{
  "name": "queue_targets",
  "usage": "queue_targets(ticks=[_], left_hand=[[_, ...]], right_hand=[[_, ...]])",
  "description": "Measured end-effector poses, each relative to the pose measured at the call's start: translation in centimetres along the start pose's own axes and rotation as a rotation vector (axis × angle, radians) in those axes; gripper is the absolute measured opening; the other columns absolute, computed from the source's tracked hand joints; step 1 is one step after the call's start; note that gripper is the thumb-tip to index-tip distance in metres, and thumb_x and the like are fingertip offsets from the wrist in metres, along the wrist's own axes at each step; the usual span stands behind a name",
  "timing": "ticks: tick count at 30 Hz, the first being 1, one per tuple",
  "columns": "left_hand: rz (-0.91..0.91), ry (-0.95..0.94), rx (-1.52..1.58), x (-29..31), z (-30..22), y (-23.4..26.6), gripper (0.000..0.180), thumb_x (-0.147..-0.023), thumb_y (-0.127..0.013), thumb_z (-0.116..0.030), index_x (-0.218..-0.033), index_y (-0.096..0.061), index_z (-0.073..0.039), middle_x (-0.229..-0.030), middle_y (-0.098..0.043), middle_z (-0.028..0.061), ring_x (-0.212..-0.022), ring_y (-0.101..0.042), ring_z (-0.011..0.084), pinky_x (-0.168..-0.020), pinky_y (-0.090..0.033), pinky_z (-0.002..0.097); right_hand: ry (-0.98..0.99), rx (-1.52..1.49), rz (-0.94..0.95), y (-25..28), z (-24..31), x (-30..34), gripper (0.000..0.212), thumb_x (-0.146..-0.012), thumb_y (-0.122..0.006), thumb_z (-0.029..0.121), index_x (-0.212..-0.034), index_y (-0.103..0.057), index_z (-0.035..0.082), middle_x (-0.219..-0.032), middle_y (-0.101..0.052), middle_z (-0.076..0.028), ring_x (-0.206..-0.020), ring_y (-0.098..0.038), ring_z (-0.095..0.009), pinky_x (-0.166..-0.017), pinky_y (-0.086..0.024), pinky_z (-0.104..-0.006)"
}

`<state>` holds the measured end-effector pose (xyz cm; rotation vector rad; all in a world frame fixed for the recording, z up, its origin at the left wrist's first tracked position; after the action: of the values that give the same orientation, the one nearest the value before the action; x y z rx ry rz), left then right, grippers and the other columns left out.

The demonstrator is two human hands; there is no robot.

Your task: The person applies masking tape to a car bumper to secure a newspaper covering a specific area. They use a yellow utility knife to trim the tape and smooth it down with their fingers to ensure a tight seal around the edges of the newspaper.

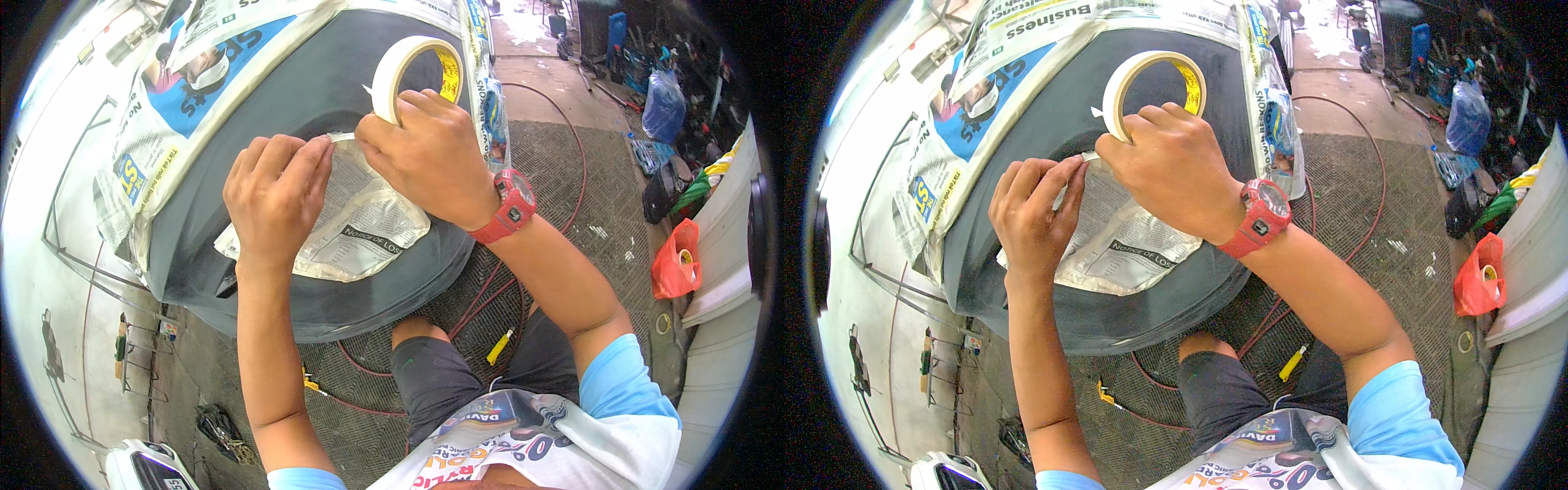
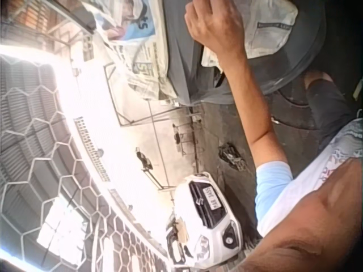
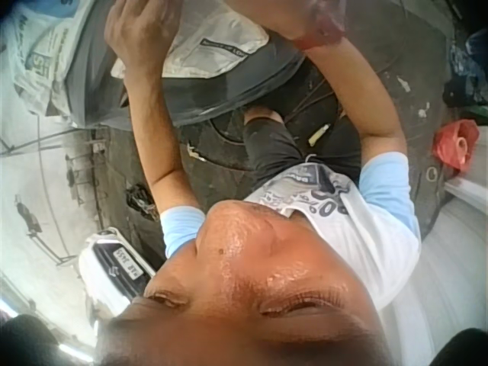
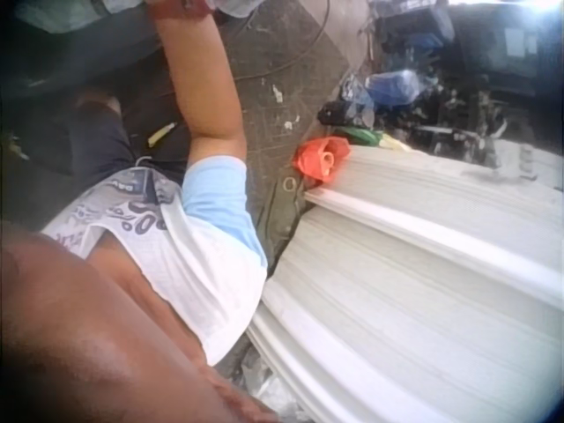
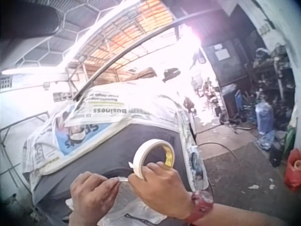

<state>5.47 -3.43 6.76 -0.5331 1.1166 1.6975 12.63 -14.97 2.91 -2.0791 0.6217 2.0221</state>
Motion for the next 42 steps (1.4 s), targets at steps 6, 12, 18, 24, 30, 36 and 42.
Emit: queue_targets(ticks=[6, 12, 18, 24, 30, 36, 42], left_hand=[[0.000, 0.014, 0.021, -0.4, 0.1, -0.3, 0.015, -0.084, -0.092, -0.010, -0.097, -0.084, -0.010, -0.083, -0.071, 0.0029, -0.076, -0.067, 0.0231, -0.069, -0.053, 0.0386], [-0.002, -0.067, -0.015, -0.8, -0.4, -0.5, 0.015, -0.084, -0.093, -0.011, -0.096, -0.084, -0.010, -0.083, -0.071, 0.0022, -0.075, -0.067, 0.0223, -0.068, -0.053, 0.0383], [0.023, -0.155, 0.059, -1.1, 0.3, -0.9, 0.017, -0.082, -0.094, -0.008, -0.096, -0.083, -0.010, -0.082, -0.071, 0.0014, -0.074, -0.066, 0.0218, -0.067, -0.053, 0.0378], [0.128, -0.241, 0.042, -1.9, 0.1, -0.8, 0.018, -0.082, -0.093, -0.009, -0.096, -0.083, -0.011, -0.082, -0.069, 0.0011, -0.076, -0.065, 0.0214, -0.068, -0.053, 0.0379], [0.160, -0.244, 0.040, -2.2, 0.5, -0.4, 0.018, -0.082, -0.093, -0.011, -0.097, -0.083, -0.011, -0.083, -0.069, 0.0010, -0.077, -0.066, 0.0212, -0.068, -0.053, 0.0381], [0.138, -0.190, 0.054, -1.8, 0.3, 0.2, 0.019, -0.084, -0.093, -0.010, -0.100, -0.083, -0.012, -0.082, -0.068, 0.0011, -0.076, -0.065, 0.0217, -0.069, -0.053, 0.0385], [0.173, -0.218, 0.043, -1.9, -0.2, -0.6, 0.018, -0.085, -0.091, -0.012, -0.101, -0.084, -0.014, -0.079, -0.065, 0.0008, -0.076, -0.063, 0.0218, -0.069, -0.053, 0.0393]], right_hand=[[-0.045, -0.010, -0.025, -0.4, -0.1, 0.3, 0.011, -0.087, -0.077, 0.016, -0.088, -0.067, 0.012, -0.082, -0.065, -0.006, -0.082, -0.071, -0.027, -0.075, -0.058, -0.0437], [-0.089, -0.028, -0.069, -0.6, -0.4, 1.1, 0.014, -0.085, -0.079, 0.017, -0.087, -0.066, 0.012, -0.081, -0.062, -0.005, -0.080, -0.068, -0.027, -0.073, -0.057, -0.0438], [-0.052, -0.023, -0.120, -1.0, -0.3, 1.7, 0.015, -0.085, -0.079, 0.018, -0.086, -0.064, 0.013, -0.082, -0.060, -0.005, -0.082, -0.066, -0.027, -0.072, -0.054, -0.0429], [0.016, -0.029, -0.168, -1.1, -0.2, 1.6, 0.013, -0.084, -0.077, 0.018, -0.085, -0.064, 0.015, -0.082, -0.059, -0.004, -0.082, -0.066, -0.024, -0.071, -0.054, -0.0409], [0.087, 0.031, -0.113, -1.4, 0.1, 1.4, 0.008, -0.085, -0.073, 0.020, -0.084, -0.066, 0.016, -0.082, -0.057, -0.002, -0.081, -0.063, -0.022, -0.071, -0.051, -0.0375], [0.153, 0.039, -0.060, -0.8, 0.6, 0.9, 0.023, -0.078, -0.084, 0.019, -0.088, -0.065, 0.013, -0.083, -0.056, -0.004, -0.080, -0.063, -0.026, -0.071, -0.054, -0.0399], [0.144, 0.031, -0.048, -0.7, 0.5, 0.9, 0.021, -0.079, -0.084, 0.019, -0.087, -0.065, 0.013, -0.084, -0.059, -0.004, -0.081, -0.066, -0.027, -0.072, -0.055, -0.0405]])
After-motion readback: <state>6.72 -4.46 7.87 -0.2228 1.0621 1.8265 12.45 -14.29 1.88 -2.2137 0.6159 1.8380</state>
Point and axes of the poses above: each hand's wrist, its own x-axis away from the middle knuckle, its own y-axis out of the back of the hand, z = x × y, the point moved 10 cm from there along -x, towards the middle knuckle
